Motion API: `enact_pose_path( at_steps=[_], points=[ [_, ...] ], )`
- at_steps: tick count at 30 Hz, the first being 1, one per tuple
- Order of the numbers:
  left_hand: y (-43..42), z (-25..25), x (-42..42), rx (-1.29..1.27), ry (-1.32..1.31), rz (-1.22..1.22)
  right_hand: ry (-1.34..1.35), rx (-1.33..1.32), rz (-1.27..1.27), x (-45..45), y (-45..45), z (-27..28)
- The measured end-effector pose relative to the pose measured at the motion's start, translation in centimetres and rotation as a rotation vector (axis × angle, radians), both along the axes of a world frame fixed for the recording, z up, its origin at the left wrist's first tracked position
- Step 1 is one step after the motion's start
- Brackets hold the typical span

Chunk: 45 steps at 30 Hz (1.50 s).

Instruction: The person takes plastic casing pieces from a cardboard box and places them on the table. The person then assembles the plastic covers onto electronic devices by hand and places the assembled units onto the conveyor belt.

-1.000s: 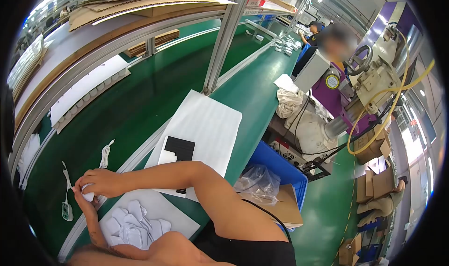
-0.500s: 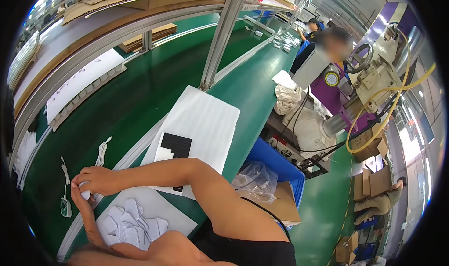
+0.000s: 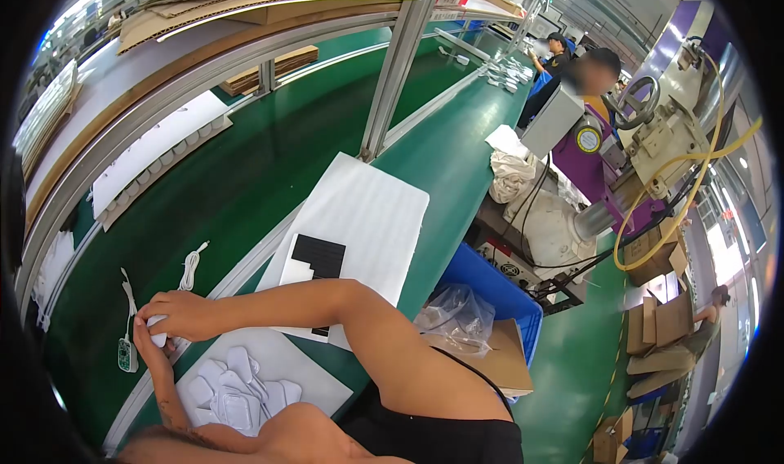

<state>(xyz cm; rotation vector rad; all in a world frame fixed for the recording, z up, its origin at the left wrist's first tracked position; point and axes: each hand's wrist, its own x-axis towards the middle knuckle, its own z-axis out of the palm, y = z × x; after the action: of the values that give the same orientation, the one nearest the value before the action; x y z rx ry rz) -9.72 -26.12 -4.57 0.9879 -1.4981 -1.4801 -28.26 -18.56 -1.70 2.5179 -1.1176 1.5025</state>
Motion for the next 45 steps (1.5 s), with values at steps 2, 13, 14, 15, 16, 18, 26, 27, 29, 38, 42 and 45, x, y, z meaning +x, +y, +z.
enact_pose_path(
  at_steps=[2,13,14,15,16,18,26,27,29,38,42,45],
  points=[
    [0.3,0.7,-0.1,0.008,-0.015,-0.023,-0.032,0.003,-0.021,0.4,0.3,0.5],
    [0.7,1.2,-0.2,0.022,0.040,-0.057,-0.027,0.131,-0.034,0.0,0.7,0.3],
    [0.7,1.2,0.0,0.019,0.050,-0.063,-0.040,0.143,-0.032,0.0,0.7,0.2],
    [0.3,1.0,0.3,0.022,0.085,-0.106,-0.053,0.152,-0.030,0.0,0.7,0.1],
    [0.2,0.5,0.0,-0.024,0.102,-0.102,-0.067,0.160,-0.028,-0.2,0.5,0.0],
    [0.3,-0.3,0.1,-0.119,0.117,-0.054,-0.073,0.173,-0.035,-1.0,0.6,-0.2],
    [0.7,2.6,1.5,0.052,0.100,-0.291,-0.125,0.414,0.032,-1.3,-0.8,0.4],
    [0.8,2.0,1.2,0.009,0.104,-0.256,-0.136,0.455,0.019,-1.3,-0.9,0.5],
    [1.0,1.8,1.1,0.032,0.143,-0.254,-0.279,0.471,0.027,-1.4,-1.4,0.0],
    [2.6,1.6,-0.3,-0.219,0.179,-0.331,-0.734,1.025,0.116,-1.5,-1.4,1.1],
    [2.9,1.7,-0.3,-0.286,0.127,-0.231,-0.788,0.901,0.173,-1.6,-1.6,0.4],
    [3.0,2.8,-0.1,-0.145,0.142,-0.273,-0.716,0.766,0.099,-1.6,-0.9,1.2]
  ],
)
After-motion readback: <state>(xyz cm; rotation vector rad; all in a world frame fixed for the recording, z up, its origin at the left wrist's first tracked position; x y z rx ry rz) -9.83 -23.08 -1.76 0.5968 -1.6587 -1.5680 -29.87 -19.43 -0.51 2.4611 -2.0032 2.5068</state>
